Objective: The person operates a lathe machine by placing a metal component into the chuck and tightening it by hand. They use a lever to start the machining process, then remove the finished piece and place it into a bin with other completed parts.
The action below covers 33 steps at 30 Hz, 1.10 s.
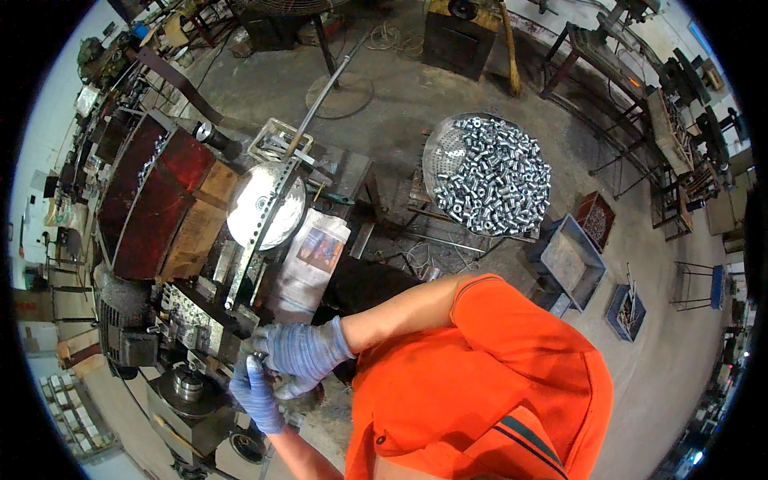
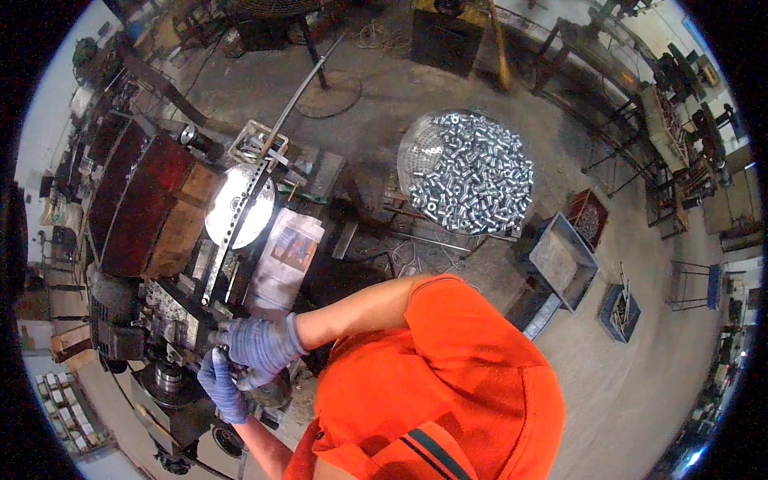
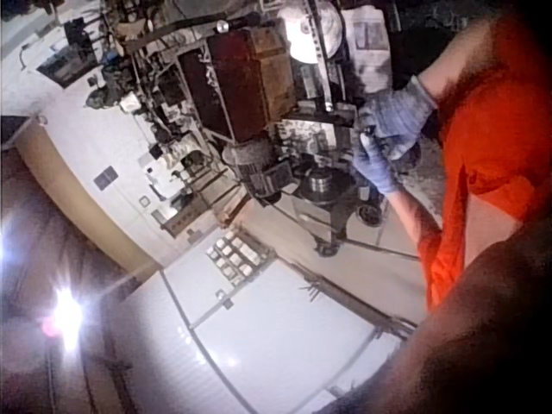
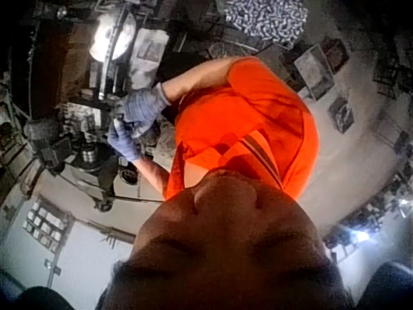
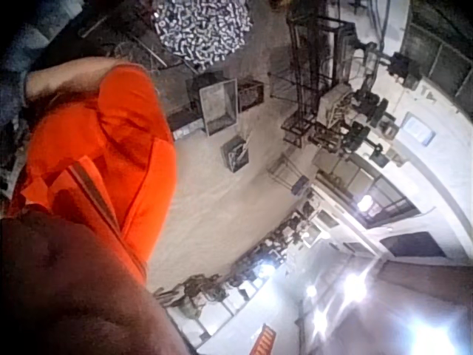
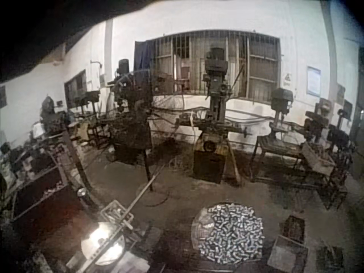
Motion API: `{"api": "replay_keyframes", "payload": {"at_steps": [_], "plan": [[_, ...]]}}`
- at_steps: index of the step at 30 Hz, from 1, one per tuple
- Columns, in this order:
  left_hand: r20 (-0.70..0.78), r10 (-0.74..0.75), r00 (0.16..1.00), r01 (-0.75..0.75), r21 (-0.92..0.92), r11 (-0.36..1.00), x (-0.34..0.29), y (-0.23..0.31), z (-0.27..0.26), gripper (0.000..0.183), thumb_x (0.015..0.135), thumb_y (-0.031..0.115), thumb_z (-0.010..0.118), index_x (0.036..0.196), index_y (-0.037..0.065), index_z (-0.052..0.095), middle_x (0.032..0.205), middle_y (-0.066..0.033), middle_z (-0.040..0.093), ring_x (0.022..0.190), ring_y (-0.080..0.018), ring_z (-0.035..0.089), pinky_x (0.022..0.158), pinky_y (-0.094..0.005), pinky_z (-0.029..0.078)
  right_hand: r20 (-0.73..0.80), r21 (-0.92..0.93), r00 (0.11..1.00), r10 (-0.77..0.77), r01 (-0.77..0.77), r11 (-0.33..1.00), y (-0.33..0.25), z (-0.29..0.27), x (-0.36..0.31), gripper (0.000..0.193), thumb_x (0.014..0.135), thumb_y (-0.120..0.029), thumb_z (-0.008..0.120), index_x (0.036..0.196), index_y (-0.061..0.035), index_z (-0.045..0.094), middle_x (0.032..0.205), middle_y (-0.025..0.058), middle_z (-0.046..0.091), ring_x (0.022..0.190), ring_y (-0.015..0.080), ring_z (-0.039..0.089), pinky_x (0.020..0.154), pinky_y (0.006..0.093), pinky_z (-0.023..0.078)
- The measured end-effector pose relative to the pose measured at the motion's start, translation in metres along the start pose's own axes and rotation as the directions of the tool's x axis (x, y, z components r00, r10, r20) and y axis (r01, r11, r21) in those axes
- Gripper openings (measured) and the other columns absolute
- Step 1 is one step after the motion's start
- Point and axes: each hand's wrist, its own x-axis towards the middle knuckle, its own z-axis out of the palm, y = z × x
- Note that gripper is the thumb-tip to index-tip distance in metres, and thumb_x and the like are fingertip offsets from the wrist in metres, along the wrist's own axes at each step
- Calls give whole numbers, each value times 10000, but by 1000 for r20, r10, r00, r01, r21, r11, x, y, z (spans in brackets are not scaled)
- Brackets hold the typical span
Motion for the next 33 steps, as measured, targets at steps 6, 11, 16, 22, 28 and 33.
{"api": "replay_keyframes", "payload": {"at_steps": [6,11,16,22,28,33], "plan": [[57,-56,997,58,-23,998,-1,-8,-7,345,900,289,537,702,9,574,542,9,496,514,-77,399,479,-260,305,242,-6,970,27,-26,1000,0,-20,10,439,642,-458,637,689,-22,631,853,183,576,802,341,537,694,417,453],[78,-12,997,13,-19,1000,6,-5,-7,349,890,290,555,674,16,576,540,12,498,511,-79,398,478,-269,302,295,-14,955,43,-41,999,3,-27,17,414,636,-423,643,685,-13,630,755,175,584,774,329,545,691,404,454],[59,-124,990,128,-59,990,-2,-4,-14,300,875,272,572,767,1,639,590,-16,565,539,-96,462,512,-264,364,320,4,947,7,-9,1000,0,-22,25,388,678,-412,616,681,-24,631,718,177,590,763,319,550,681,411,454],[34,-123,992,114,193,975,-19,7,-50,266,829,244,625,919,-6,647,708,-94,623,588,-132,530,568,-273,430,466,-18,880,-91,112,994,-1,-21,31,471,793,-488,516,695,-46,647,837,174,574,833,346,516,721,454,421],[-521,71,850,302,594,745,-133,-48,-156,223,838,250,614,895,40,665,758,-155,645,642,-270,626,603,-335,485,558,64,814,-158,148,987,-9,-4,78,346,735,-415,648,838,-88,693,1045,155,605,984,327,554,878,417,428],[-793,-143,593,791,539,290,-285,-110,-210,256,838,346,568,880,110,656,739,-125,640,685,-304,623,608,-401,478,628,-98,758,-177,303,948,-22,32,142,375,753,-456,619,915,-128,705,1079,173,598,967,343,544,844,400,455]]}}
